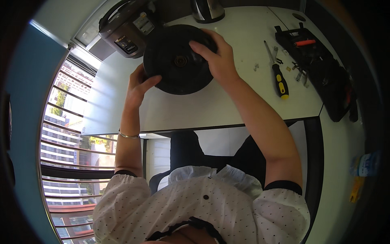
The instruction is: The person assembles a small kitchen appliance by connecting internal wires, placing a black base onto the main body, and securing it with a screwdriver. The person then tightens the screw to complete the assembly.
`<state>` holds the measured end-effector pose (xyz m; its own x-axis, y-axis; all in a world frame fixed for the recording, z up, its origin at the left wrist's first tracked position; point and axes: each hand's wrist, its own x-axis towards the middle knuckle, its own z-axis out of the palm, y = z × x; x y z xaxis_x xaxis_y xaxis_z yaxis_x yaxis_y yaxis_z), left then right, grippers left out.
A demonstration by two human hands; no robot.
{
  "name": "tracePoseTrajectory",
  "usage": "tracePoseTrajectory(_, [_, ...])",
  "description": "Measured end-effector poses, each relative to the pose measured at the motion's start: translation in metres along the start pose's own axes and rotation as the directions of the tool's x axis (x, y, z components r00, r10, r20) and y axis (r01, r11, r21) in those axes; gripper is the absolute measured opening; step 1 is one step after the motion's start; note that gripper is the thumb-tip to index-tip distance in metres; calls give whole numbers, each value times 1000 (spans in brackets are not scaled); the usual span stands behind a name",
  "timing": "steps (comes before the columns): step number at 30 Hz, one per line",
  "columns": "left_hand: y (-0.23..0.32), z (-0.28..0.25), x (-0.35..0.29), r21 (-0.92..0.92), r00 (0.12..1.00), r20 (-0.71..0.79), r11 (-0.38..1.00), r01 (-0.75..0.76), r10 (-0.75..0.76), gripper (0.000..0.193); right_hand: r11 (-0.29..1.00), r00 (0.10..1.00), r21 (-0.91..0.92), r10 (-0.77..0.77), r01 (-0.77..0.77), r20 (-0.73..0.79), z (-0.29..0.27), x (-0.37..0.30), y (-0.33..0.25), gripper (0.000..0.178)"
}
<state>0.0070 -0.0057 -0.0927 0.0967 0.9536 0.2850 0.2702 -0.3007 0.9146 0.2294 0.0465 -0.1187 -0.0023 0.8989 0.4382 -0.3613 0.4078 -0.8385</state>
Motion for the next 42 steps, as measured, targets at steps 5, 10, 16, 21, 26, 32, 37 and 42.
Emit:
tracePoseTrajectory(5, [-3,-4,2,22,1000,6,1000,-6,6,75,1000,1000,-31,-1,1,4,1,0,0,51])
tracePoseTrajectory(10, [-4,-6,3,43,1000,14,999,18,-19,78,1000,1000,-10,5,-4,13,-1,3,4,52])
tracePoseTrajectory(16, [-10,-8,3,69,1000,17,997,21,-22,80,1000,1000,16,7,-8,22,-1,3,5,50])
tracePoseTrajectory(21, [-10,-9,1,75,1000,10,997,15,-15,83,999,999,11,34,-34,7,2,1,1,50])
tracePoseTrajectory(26, [-11,-9,2,111,1000,-7,993,29,-29,85,1000,1000,0,26,-26,-9,3,1,1,52])
tracePoseTrajectory(32, [-11,-8,1,131,999,-30,991,17,-13,86,1000,999,2,30,-30,-31,2,1,5,54])
tracePoseTrajectory(37, [-7,-5,0,199,998,-62,979,42,-31,90,1000,999,-12,20,-21,-36,0,2,8,55])
tracePoseTrajectory(42, [-8,0,1,265,997,-75,964,-14,35,94,999,998,-42,-5,3,-60,-1,3,11,54])
